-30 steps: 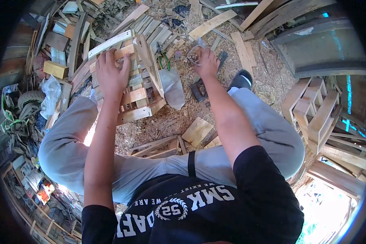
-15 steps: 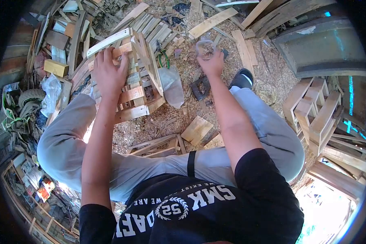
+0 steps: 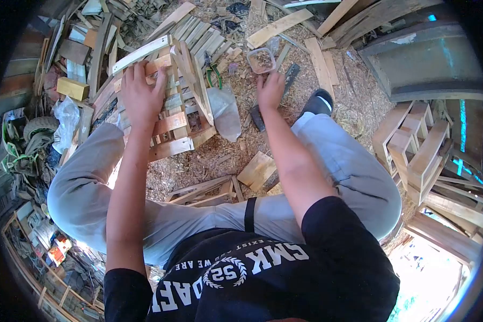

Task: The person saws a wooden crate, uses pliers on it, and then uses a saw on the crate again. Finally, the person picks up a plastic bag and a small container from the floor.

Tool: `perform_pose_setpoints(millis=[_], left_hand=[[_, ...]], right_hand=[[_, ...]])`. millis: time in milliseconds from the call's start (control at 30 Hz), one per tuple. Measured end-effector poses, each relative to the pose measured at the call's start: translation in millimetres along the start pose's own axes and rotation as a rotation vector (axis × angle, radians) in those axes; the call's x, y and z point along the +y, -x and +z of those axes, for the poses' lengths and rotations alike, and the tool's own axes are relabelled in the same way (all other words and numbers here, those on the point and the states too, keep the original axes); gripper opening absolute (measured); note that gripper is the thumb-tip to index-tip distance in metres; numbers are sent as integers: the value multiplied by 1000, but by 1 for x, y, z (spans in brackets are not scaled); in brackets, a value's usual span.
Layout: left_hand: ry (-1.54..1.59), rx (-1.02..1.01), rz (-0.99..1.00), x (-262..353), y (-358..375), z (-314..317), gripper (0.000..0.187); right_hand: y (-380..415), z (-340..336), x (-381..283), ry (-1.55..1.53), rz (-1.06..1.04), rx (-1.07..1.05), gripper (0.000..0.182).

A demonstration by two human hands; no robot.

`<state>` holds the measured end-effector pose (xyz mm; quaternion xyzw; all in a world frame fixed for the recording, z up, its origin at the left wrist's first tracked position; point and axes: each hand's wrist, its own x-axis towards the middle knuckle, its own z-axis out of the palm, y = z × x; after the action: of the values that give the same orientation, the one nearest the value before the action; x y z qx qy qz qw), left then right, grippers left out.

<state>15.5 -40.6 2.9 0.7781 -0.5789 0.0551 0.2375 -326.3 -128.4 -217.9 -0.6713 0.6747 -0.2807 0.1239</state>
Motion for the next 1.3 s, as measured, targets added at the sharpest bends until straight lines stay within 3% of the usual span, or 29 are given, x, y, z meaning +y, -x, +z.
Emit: perform_pose_setpoints(millis=[33,67,133,233,433,833,1300], left_hand=[[4,6,7,-1,1,1,48],[7,5,7,-1,1,2,48],[22,15,13,-2,1,2,48],[3,22,15,-2,2,2,48],[17,6,-2,1,2,-1,49],[12,31,38,-1,3,1,48],[18,43,35,-1,4,3,47]], right_hand=[[15,5,8,59,-8,-63,49],[28,5,11,62,-7,-63,49],[46,5,11,64,-138,-173,24],[54,5,8,39,-119,-180,15],[50,-2,7,44,-258,-235,19],[50,6,-1,209,-145,-304,20],[55,7,17,93,-137,-291,20]])
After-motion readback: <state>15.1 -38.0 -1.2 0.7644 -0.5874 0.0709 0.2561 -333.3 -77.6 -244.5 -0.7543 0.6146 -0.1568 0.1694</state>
